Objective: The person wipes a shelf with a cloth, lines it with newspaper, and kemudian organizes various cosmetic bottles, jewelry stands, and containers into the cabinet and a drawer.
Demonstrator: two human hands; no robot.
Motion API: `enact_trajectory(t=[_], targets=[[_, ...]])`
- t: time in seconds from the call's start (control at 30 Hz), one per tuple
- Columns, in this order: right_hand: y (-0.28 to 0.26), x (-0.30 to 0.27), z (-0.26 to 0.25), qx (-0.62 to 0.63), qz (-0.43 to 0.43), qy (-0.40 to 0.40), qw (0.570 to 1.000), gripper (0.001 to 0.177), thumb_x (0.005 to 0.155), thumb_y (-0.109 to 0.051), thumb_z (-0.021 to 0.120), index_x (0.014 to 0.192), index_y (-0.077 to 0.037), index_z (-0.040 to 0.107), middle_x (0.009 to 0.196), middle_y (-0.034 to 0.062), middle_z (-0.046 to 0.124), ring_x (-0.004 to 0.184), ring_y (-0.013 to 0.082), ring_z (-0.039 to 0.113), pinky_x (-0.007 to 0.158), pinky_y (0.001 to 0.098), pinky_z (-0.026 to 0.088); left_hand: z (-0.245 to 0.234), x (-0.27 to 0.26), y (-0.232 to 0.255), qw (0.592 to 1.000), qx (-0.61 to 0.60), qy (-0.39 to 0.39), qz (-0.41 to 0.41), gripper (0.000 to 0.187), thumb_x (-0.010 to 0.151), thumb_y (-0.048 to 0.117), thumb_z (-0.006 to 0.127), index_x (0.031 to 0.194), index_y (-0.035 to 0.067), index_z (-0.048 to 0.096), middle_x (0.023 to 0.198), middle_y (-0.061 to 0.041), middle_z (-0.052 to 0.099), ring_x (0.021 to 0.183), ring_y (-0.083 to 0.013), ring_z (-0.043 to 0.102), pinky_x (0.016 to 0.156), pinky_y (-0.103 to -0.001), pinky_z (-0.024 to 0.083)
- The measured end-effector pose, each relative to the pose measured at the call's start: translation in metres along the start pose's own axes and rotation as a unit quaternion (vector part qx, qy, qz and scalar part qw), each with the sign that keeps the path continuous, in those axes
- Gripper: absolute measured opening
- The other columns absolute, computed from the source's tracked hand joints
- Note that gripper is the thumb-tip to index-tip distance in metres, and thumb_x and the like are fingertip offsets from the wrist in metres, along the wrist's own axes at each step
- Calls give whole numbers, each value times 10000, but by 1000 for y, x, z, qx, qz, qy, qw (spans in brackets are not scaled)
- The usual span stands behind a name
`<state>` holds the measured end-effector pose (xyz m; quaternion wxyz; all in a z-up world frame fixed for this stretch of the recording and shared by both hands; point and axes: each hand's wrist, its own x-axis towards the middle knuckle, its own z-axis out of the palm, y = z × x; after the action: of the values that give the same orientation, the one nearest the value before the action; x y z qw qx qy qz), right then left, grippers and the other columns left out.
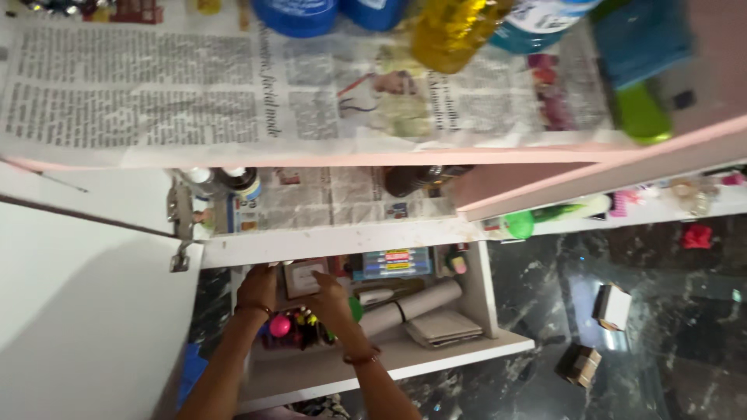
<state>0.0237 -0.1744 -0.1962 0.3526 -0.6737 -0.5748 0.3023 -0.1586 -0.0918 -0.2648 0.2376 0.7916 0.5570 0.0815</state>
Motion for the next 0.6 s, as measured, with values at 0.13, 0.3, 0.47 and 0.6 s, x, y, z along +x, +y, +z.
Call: enact_trajectory(t=[0.13,0.3,0.47,0.6], targets=[[6,-37,-81,-36,214,23,976,431,826,-139,875,1193,5,700,898,187,680,803,308,645,727,367,547,-42,-3,71,996,42,-68,35,247,808,73,630,1042,25,693,1200,-163,662,1198,-354,622,899,-482,558],[20,-74,-152,138,195,190,952,445,807,-29,798,1226,18,655,984,72,752,865,111,670,723,271,577,-75,3,157,976,-8,-164,142,198,911,111,638,1077,13,682,1196,-203,667,1114,-351,678,927,-433,576],[-5,-68,-215,162,109,280,940,364,839,-13,754,1189,57,688,1011,93,762,917,125,703,795,273,586,-146,9,252,921,-187,36,340,297,822,154,735,1077,12,686,1031,-171,709,932,-362,684,793,-474,540],[-88,-34,-278,121,26,339,932,336,899,-32,689,1226,44,695,1039,93,745,915,114,664,799,261,563,-249,12,307,910,-231,45,341,229,894,178,720,1092,66,704,925,-131,689,841,-328,670,742,-441,548]])
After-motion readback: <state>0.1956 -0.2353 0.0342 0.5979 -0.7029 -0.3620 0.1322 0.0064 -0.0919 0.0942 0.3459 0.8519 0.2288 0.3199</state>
